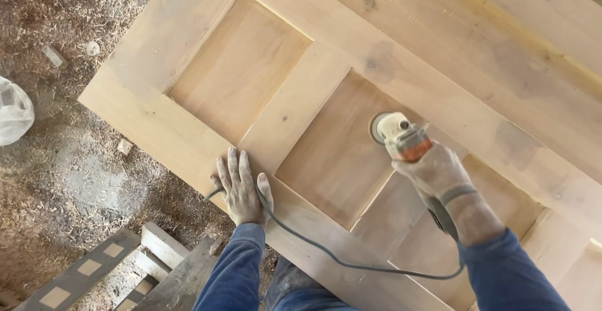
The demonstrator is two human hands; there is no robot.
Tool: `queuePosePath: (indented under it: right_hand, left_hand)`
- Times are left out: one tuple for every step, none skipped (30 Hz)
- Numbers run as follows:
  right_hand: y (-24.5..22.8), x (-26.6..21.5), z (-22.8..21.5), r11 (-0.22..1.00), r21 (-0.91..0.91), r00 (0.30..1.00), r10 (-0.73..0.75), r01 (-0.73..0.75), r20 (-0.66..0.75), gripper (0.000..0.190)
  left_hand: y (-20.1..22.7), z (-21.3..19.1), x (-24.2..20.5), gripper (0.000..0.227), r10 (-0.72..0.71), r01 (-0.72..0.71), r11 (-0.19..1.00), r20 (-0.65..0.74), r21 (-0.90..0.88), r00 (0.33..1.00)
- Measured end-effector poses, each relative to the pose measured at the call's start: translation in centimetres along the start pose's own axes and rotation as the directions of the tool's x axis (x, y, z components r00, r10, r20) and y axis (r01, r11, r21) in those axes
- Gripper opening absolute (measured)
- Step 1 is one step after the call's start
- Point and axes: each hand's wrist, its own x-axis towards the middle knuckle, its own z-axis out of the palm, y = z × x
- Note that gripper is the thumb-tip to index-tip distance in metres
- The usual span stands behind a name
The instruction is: The recorder is sanding a wooden door using a handheld power sander.
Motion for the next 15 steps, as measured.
queuePosePath:
  right_hand:
    - [-0.3, 1.0, -0.3, 1.000, -0.010, 1.000, 0.004, -0.005, -0.025, 0.052]
    - [-0.5, 2.0, -0.6, 1.000, -0.021, 0.999, 0.009, -0.010, -0.049, 0.054]
    - [-2.1, 2.1, -0.9, 1.000, -0.019, 0.999, 0.012, -0.013, -0.051, 0.054]
    - [-3.6, 2.2, -1.1, 0.992, -0.037, 0.993, 0.120, -0.120, 0.004, 0.052]
    - [-5.1, 2.3, -1.4, 0.973, -0.060, 0.972, 0.228, -0.224, 0.057, 0.049]
    - [-5.2, 2.8, -1.1, 0.972, -0.059, 0.971, 0.231, -0.227, 0.057, 0.049]
    - [-5.3, 3.3, -0.8, 0.983, -0.098, 0.987, 0.161, -0.158, 0.023, 0.051]
    - [-5.4, 3.7, -0.6, 0.986, -0.139, 0.996, 0.088, -0.088, -0.008, 0.052]
    - [-5.4, 3.7, -0.7, 0.986, -0.139, 0.996, 0.091, -0.091, -0.007, 0.052]
    - [-5.5, 3.7, -0.8, 0.988, -0.138, 0.997, 0.072, -0.075, -0.021, 0.054]
    - [-5.7, 3.7, -0.8, 0.989, -0.137, 0.998, 0.054, -0.058, -0.035, 0.055]
    - [-5.8, 3.1, -1.3, 0.989, -0.139, 0.998, 0.051, -0.055, -0.032, 0.055]
    - [-5.9, 2.4, -1.7, 0.985, -0.124, 0.992, 0.126, -0.122, 0.025, 0.053]
    - [-5.9, 1.7, -2.1, 0.975, -0.114, 0.976, 0.201, -0.191, 0.084, 0.051]
    - [-4.5, 1.7, -1.9, 0.975, -0.116, 0.976, 0.200, -0.190, 0.087, 0.051]
  left_hand:
    - [0.0, 0.0, 0.1, 0.064, 0.001, -0.001, 1.000, -0.001, 0.004, 1.000]
    - [0.0, 0.0, 0.1, 0.063, 0.002, -0.002, 1.000, -0.001, 0.008, 1.000]
    - [0.0, 0.0, 0.1, 0.063, 0.005, -0.005, 1.000, 0.000, 0.007, 1.000]
    - [0.0, 0.0, 0.1, 0.063, 0.001, -0.001, 1.000, 0.002, 0.006, 1.000]
    - [0.0, 0.0, 0.1, 0.063, -0.003, 0.003, 1.000, 0.003, 0.005, 1.000]
    - [0.1, -0.1, 0.1, 0.063, -0.001, 0.001, 1.000, 0.006, 0.004, 1.000]
    - [0.1, -0.2, 0.2, 0.063, -0.002, 0.002, 1.000, 0.005, 0.001, 1.000]
    - [0.2, -0.4, 0.2, 0.063, -0.003, 0.003, 1.000, 0.005, -0.003, 1.000]
    - [0.2, -0.3, 0.1, 0.063, -0.003, 0.003, 1.000, 0.008, -0.003, 1.000]
    - [0.2, -0.3, 0.1, 0.062, -0.001, 0.001, 1.000, 0.003, -0.006, 1.000]
    - [0.2, -0.3, 0.2, 0.062, 0.001, -0.001, 1.000, -0.002, -0.009, 1.000]
    - [0.1, -0.2, 0.2, 0.062, -0.003, 0.003, 1.000, -0.002, -0.007, 1.000]
    - [0.0, -0.1, 0.2, 0.062, -0.003, 0.003, 1.000, -0.004, -0.001, 1.000]
    - [-0.1, 0.0, 0.1, 0.062, -0.001, 0.001, 1.000, -0.004, 0.004, 1.000]
    - [-0.1, 0.0, 0.0, 0.062, -0.004, 0.004, 1.000, -0.003, 0.005, 1.000]
